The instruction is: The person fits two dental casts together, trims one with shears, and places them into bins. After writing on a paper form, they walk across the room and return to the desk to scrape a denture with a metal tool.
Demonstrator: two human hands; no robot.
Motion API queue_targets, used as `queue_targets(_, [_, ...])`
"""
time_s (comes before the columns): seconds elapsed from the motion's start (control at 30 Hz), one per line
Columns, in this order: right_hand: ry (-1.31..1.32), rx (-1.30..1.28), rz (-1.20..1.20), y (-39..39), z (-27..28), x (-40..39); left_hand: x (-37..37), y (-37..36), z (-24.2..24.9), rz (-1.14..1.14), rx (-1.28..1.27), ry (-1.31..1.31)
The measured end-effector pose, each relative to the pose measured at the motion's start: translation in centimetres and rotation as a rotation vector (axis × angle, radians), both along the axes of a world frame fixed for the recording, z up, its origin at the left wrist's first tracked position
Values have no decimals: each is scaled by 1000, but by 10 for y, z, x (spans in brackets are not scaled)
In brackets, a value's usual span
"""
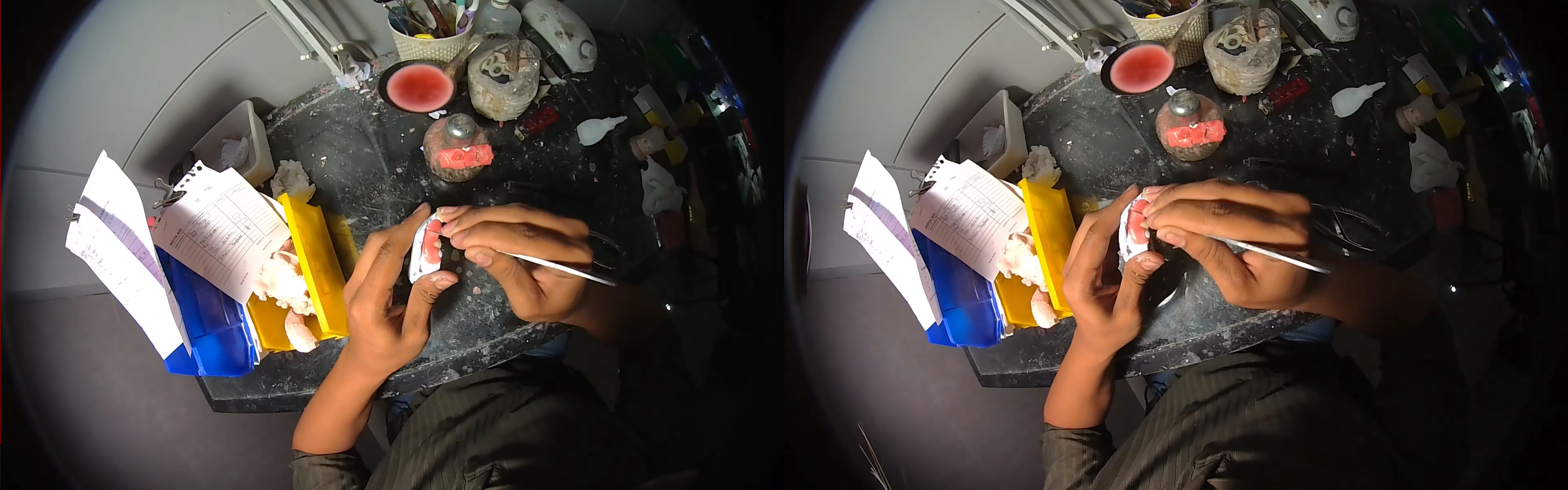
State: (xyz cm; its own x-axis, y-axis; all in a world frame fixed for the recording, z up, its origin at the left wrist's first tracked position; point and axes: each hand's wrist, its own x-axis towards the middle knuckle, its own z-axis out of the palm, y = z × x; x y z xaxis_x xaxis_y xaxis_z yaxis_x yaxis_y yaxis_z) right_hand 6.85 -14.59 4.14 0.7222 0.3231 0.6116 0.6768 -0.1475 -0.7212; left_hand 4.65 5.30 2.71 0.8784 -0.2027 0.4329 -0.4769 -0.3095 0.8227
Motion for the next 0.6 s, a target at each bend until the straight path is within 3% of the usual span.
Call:
queue_targets(0.2, [-96, -42, 151, -1, 7, 1, -2, 1, -2, -44, -154, 116])
queue_targets(0.3, [-7, 53, 59, 2, 5, 0, -2, 2, -2, -82, -184, 144])
queue_targets(0.6, [-104, -15, 146, 1, 3, 1, -2, 2, -1, -109, -255, 202])
